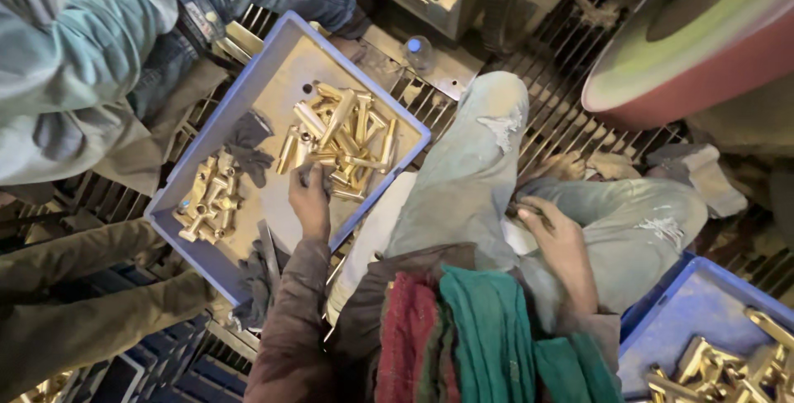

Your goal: The person sits on the floor and uses a rotating belt sander to polish brass-colored metal parts. They pick up individual parts from a blue bin, press them against the moving belt to smooth the surfaces, and then place the finished parts into a second bin.

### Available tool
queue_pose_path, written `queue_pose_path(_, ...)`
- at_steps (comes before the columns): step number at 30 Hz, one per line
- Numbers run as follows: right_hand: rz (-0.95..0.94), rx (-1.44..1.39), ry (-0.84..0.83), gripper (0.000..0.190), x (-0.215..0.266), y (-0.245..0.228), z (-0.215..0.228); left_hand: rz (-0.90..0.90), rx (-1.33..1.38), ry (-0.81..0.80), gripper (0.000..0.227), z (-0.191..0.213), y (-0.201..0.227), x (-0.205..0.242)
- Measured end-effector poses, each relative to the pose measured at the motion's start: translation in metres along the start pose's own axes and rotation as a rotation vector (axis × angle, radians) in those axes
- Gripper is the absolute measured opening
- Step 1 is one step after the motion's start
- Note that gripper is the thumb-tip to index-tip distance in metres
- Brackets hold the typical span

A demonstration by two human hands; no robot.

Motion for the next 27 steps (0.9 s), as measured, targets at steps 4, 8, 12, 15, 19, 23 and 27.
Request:
queue_pose_path(4, 0.010, 0.033, -0.022, 0.033, 0.001, -0.005, 0.001, -0.103, 0.015, -0.093, 0.036, -0.035, 0.007, 0.014)
queue_pose_path(8, 0.010, -0.083, 0.023, 0.032, 0.007, -0.008, 0.011, -0.049, 0.050, -0.417, 0.038, -0.119, 0.061, 0.051)
queue_pose_path(12, 0.138, -0.270, 0.330, 0.028, 0.034, -0.002, 0.043, -0.369, 0.095, -0.862, 0.036, -0.206, 0.115, 0.090)
queue_pose_path(15, 0.151, -0.348, 0.680, 0.026, 0.072, 0.025, 0.079, -0.518, -0.030, -1.111, 0.037, -0.249, 0.124, 0.114)
queue_pose_path(19, -0.031, -0.381, 0.997, 0.026, 0.147, 0.126, 0.104, -0.666, -0.367, -1.358, 0.038, -0.271, 0.099, 0.124)
queue_pose_path(23, -0.657, -0.282, 1.136, 0.035, 0.235, 0.260, 0.083, -0.829, -0.648, -1.375, 0.035, -0.273, 0.081, 0.130)
queue_pose_path(27, -0.911, 0.218, 1.031, 0.028, 0.298, 0.298, 0.024, -0.728, -0.507, -1.372, 0.035, -0.267, 0.119, 0.128)
Point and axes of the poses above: each hand's wrist, its own x-axis away from the middle knuckle, its own z-axis out of the back of the hand, y = z × x, the point moved 1 cm from there along -x, towards the middle knuckle, and after that the axes turned 3 degrees about -z, right-handed, at the moved point
